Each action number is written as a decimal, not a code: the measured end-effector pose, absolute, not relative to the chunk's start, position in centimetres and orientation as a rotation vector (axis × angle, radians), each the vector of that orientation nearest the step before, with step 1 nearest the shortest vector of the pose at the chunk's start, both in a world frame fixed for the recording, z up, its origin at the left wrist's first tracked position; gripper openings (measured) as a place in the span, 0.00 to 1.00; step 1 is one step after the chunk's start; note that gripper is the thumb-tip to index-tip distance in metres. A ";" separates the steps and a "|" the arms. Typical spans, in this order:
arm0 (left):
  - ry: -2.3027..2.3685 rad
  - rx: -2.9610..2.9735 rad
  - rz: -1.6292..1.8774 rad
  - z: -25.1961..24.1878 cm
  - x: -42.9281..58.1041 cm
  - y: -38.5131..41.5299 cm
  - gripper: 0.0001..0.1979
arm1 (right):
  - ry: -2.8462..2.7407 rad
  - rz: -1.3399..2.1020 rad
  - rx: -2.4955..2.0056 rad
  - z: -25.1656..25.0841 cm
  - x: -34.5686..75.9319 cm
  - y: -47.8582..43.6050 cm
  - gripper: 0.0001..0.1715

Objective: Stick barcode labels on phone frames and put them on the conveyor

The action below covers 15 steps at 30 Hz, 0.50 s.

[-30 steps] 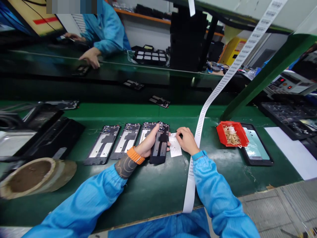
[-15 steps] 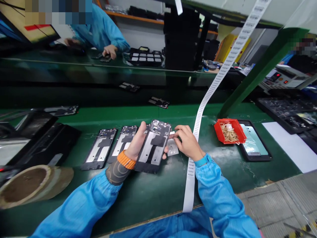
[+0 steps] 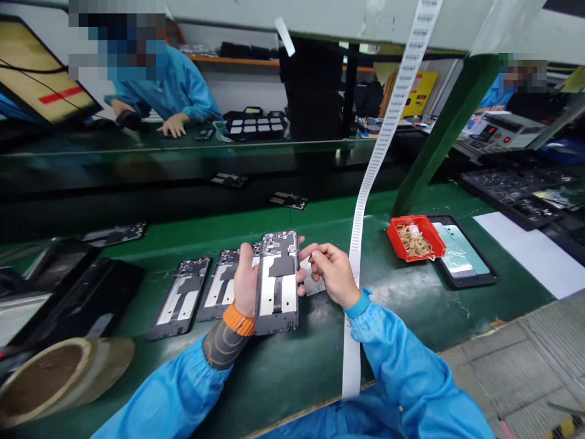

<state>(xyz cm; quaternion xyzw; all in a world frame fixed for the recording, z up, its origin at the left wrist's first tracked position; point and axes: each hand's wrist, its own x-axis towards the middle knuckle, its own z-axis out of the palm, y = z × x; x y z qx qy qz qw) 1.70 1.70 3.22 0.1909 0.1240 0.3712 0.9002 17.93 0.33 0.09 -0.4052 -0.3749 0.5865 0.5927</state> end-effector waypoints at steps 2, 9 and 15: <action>0.239 0.442 0.728 3.1 1.8 1.5 0.50 | -0.805 1.316 -0.967 -0.2 17.9 0.4 0.19; 0.354 0.487 0.608 2.7 1.5 2.2 0.46 | -1.026 1.176 -1.000 0.1 19.5 0.3 0.18; 0.613 0.412 0.619 2.8 2.3 2.4 0.26 | -1.380 1.345 -0.985 2.0 20.6 -0.8 0.18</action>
